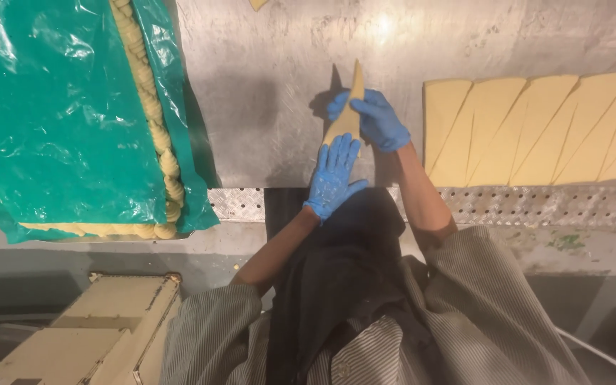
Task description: Rolling triangular pieces of dough into croissant shapes on a metal workbench.
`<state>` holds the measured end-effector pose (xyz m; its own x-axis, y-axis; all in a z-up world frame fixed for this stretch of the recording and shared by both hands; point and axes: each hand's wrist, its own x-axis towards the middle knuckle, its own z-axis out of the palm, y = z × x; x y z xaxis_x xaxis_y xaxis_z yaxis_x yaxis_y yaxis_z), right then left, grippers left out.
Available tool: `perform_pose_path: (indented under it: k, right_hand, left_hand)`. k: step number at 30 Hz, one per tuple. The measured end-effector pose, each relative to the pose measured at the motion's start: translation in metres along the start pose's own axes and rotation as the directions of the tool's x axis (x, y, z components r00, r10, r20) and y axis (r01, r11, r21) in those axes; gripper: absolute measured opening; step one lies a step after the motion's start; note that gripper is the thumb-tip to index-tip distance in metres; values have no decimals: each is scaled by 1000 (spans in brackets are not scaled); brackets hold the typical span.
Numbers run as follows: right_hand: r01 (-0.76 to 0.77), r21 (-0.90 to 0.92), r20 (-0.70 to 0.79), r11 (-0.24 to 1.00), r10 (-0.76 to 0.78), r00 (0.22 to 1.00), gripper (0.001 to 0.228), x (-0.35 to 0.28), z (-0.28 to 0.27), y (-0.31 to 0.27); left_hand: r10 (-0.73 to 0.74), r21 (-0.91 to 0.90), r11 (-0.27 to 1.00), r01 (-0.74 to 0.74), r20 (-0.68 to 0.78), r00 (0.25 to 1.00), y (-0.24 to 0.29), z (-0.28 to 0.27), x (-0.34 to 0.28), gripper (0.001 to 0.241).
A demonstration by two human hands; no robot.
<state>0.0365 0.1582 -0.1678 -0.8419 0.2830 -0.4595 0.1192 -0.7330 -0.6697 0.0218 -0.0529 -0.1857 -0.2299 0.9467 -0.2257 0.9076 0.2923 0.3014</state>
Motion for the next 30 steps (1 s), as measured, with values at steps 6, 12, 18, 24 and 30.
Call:
perform_pose_path:
  k: [6,12,18,24,30]
  right_hand:
    - [0,254,196,967,-51,979,27,-5,-17,13]
    - [-33,-170,-94,985,17,995,30,7,30,-6]
    - [26,-227,-221,974,-78,972,22,26,22,-6]
    - [166,-275,-231,947,-233,945,29,65,16,-42]
    - [265,-364,-166,893,-342,925,30,126,-29,-58]
  left_hand:
    - [-13,46,999,13,-6,1000,1,13,-3,100]
    - [-1,-3,1000,1,-50,999,-1,4,-4,98]
    - [6,-51,999,-11,-92,996,-1,1,-4,100]
    - [8,-18,1000,-9,-66,998,2,2,-7,102]
    - [16,-85,996,-24,-96,995,-1,-1,-7,102]
